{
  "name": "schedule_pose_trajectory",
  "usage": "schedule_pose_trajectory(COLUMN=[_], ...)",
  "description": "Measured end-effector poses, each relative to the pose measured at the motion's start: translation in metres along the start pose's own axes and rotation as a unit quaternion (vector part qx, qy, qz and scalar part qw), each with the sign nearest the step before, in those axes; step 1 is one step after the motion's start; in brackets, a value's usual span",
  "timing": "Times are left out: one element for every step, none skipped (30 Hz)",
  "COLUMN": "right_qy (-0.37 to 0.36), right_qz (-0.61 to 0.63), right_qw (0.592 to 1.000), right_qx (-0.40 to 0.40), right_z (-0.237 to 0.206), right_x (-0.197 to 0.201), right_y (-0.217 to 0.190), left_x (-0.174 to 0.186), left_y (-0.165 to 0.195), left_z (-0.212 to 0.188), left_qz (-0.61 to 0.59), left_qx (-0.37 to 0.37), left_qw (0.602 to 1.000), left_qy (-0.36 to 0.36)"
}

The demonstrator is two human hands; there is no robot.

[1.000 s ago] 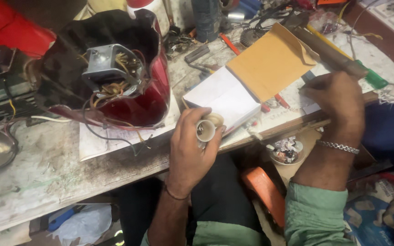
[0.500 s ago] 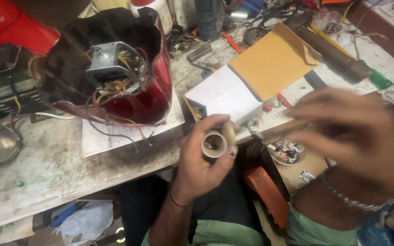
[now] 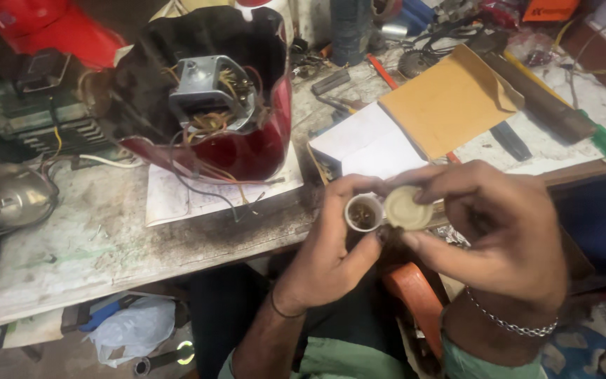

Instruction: The person sits at a cluttered workbench and sands a small metal component using a piece of blue sandpaper, rubbing the part repeatedly. They then set the part down, gather scrap debris into a metal bowl, place the bowl aside, and handle a small box on the bench.

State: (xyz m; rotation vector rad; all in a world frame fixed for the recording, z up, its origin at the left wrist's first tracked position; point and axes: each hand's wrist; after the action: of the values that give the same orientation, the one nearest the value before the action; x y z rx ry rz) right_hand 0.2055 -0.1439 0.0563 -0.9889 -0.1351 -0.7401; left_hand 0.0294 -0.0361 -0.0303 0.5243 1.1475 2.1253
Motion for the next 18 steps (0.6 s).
schedule_pose_trajectory(right_qy=[-0.014, -0.021, -0.027, -0.033, -0.038, -0.043, -0.048, -0.058, -0.068, -0.078, -0.086, -0.093, -0.101, -0.1, -0.099, -0.098, -0.116, -0.133], right_qz=[0.026, -0.003, -0.032, -0.061, -0.09, -0.119, -0.148, -0.153, -0.158, -0.163, -0.142, -0.121, -0.1, -0.112, -0.123, -0.134, -0.12, -0.106], right_qw=[1.0, 1.0, 0.999, 0.998, 0.995, 0.992, 0.987, 0.986, 0.984, 0.983, 0.986, 0.988, 0.989, 0.988, 0.987, 0.986, 0.985, 0.984], right_qx=[0.002, -0.003, -0.009, -0.015, -0.021, -0.027, -0.033, -0.035, -0.037, -0.04, -0.018, 0.004, 0.027, 0.03, 0.032, 0.035, 0.04, 0.044], right_z=[-0.001, -0.001, -0.001, -0.001, 0.0, 0.0, 0.002, 0.003, 0.004, 0.006, 0.008, 0.01, 0.011, 0.011, 0.011, 0.01, 0.01, 0.011], right_x=[0.0, -0.001, -0.001, -0.002, -0.003, -0.004, -0.004, -0.005, -0.005, -0.005, -0.004, -0.004, -0.003, -0.002, -0.001, 0.001, 0.002, 0.004], right_y=[0.001, 0.002, 0.003, 0.003, 0.002, 0.002, 0.001, 0.001, 0.0, 0.001, 0.002, 0.003, 0.004, 0.006, 0.007, 0.008, 0.008, 0.008], left_x=[0.0, -0.001, -0.002, -0.003, -0.004, -0.005, -0.004, -0.003, -0.001, 0.0, 0.001, 0.002, 0.002, 0.002, 0.002, 0.002, 0.001, 0.0], left_y=[0.002, 0.005, 0.007, 0.01, 0.013, 0.016, 0.019, 0.021, 0.024, 0.025, 0.026, 0.027, 0.027, 0.026, 0.025, 0.024, 0.023, 0.021], left_z=[0.0, 0.002, 0.003, 0.005, 0.006, 0.009, 0.011, 0.013, 0.013, 0.015, 0.015, 0.016, 0.016, 0.016, 0.016, 0.015, 0.015, 0.015], left_qz=[0.027, 0.053, 0.08, 0.099, 0.119, 0.137, 0.128, 0.118, 0.107, 0.126, 0.145, 0.164, 0.174, 0.185, 0.195, 0.18, 0.165, 0.149], left_qx=[-0.002, -0.003, -0.005, -0.027, -0.05, -0.072, -0.032, 0.01, 0.051, 0.02, -0.011, -0.042, -0.045, -0.048, -0.051, -0.022, 0.006, 0.035], left_qw=[1.0, 0.999, 0.997, 0.995, 0.992, 0.988, 0.991, 0.993, 0.993, 0.991, 0.989, 0.985, 0.983, 0.981, 0.978, 0.982, 0.986, 0.988], left_qy=[-0.004, -0.009, -0.014, 0.0, 0.013, 0.027, 0.012, -0.004, -0.02, -0.027, -0.034, -0.041, -0.043, -0.044, -0.045, -0.042, -0.038, -0.036])
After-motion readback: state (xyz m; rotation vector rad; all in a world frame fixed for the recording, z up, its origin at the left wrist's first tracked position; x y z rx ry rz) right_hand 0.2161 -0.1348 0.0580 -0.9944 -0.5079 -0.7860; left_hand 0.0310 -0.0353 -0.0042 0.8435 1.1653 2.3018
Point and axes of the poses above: each hand's wrist, its own z-axis towards the middle knuckle, its own x-axis out of the back of the hand, y = z × x, and after that the axes turned 6 degrees about y, right-handed
